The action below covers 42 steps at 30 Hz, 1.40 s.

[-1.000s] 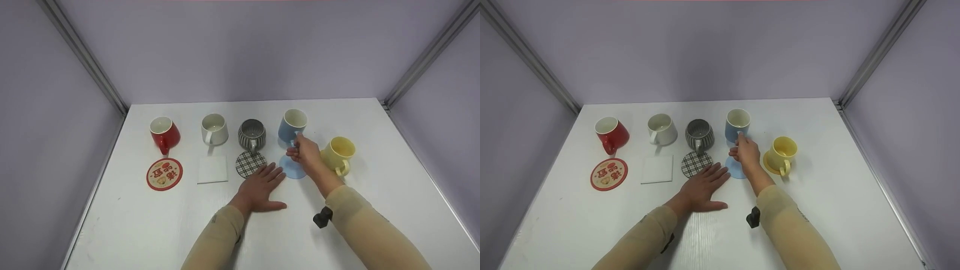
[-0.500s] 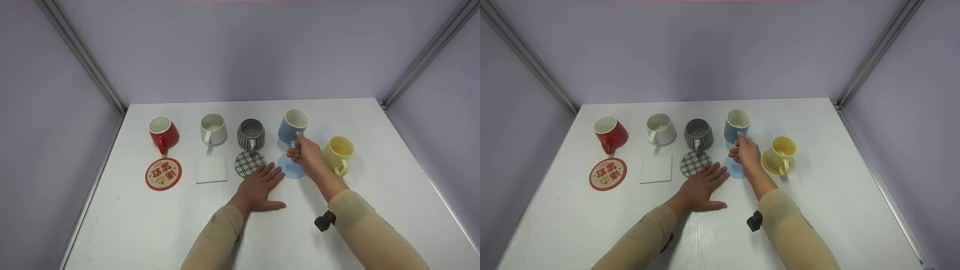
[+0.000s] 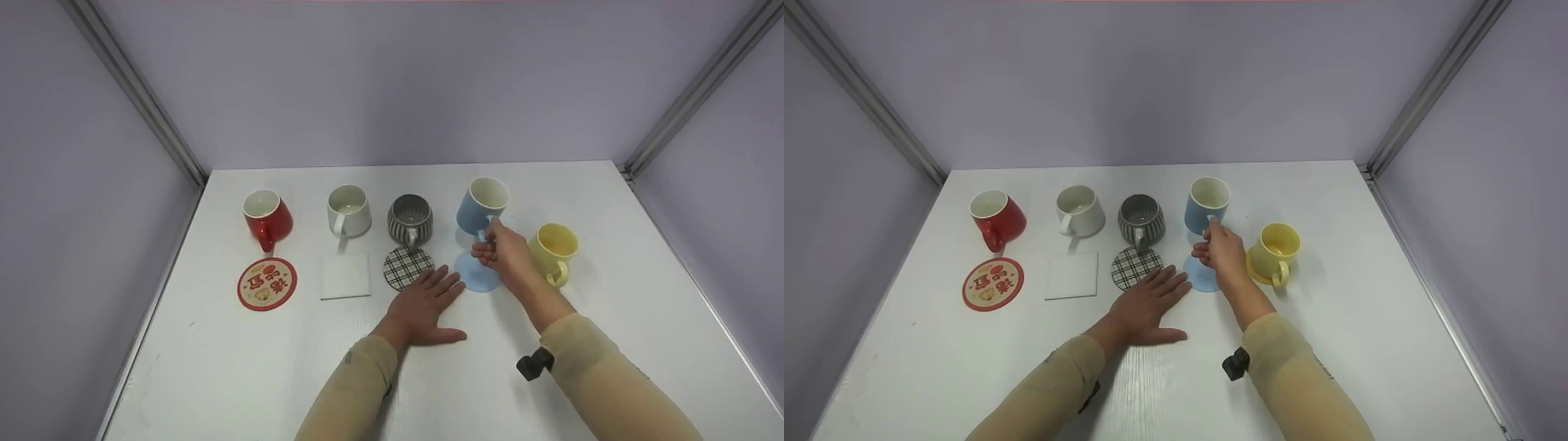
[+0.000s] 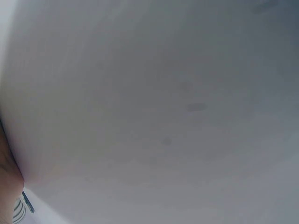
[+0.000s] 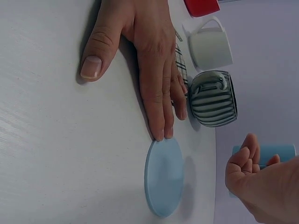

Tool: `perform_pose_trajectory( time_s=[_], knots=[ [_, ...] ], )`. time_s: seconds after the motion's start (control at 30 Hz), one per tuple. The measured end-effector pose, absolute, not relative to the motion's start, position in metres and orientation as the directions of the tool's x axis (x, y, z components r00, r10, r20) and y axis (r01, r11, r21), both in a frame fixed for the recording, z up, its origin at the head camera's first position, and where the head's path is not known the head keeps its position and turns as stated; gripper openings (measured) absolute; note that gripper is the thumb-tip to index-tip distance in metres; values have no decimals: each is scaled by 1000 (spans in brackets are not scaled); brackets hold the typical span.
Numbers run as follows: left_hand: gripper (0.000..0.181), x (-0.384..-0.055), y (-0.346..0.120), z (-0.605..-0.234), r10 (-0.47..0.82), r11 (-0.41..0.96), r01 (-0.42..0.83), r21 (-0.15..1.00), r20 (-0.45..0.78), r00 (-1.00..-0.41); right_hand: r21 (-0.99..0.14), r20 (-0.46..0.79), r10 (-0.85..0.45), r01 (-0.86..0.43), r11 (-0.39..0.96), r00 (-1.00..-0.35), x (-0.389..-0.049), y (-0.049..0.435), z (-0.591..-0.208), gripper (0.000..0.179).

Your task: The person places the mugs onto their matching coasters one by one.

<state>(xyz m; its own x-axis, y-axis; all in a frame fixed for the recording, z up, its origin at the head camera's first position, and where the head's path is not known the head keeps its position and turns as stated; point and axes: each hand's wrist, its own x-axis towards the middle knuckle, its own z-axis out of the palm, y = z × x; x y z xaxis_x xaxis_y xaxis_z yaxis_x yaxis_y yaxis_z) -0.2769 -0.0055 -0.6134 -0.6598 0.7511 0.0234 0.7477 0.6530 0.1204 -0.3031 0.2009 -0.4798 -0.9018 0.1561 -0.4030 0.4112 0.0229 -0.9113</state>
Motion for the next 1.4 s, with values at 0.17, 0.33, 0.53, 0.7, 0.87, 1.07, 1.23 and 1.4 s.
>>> perform_pose_trajectory(
  time_s=[0.17, 0.33, 0.53, 0.7, 0.87, 1.07, 1.23, 1.4],
  knots=[
    [106, -277, -5, -614, 754, 648, 753, 114, 43, -656, -919, -384, 146, 393, 39, -912, -300, 202, -480, 49],
    [107, -277, -5, -614, 750, 654, 749, 108, 34, -660, -917, -383, 129, 393, 62, -915, -296, 203, -478, 53],
    [107, -277, -6, -613, 747, 655, 745, 127, 37, -664, -921, -373, 122, 383, 73, -920, -290, 204, -475, 51],
    [107, -277, -6, -614, 747, 656, 744, 123, 28, -664, -923, -372, 113, 380, 63, -921, -285, 207, -474, 48],
    [107, -277, -6, -614, 748, 657, 744, 124, 20, -664, -922, -377, 105, 384, 56, -920, -280, 209, -474, 53],
    [106, -277, -7, -613, 750, 650, 745, 148, 31, -661, -921, -380, 111, 387, 46, -918, -275, 211, -473, 52],
    [106, -276, -7, -611, 750, 649, 744, 156, 33, -661, -928, -366, 109, 371, 37, -924, -271, 212, -474, 50],
    [106, -276, -7, -610, 752, 645, 746, 169, 35, -658, -929, -359, 110, 367, 55, -927, -267, 215, -477, 49]
  ],
)
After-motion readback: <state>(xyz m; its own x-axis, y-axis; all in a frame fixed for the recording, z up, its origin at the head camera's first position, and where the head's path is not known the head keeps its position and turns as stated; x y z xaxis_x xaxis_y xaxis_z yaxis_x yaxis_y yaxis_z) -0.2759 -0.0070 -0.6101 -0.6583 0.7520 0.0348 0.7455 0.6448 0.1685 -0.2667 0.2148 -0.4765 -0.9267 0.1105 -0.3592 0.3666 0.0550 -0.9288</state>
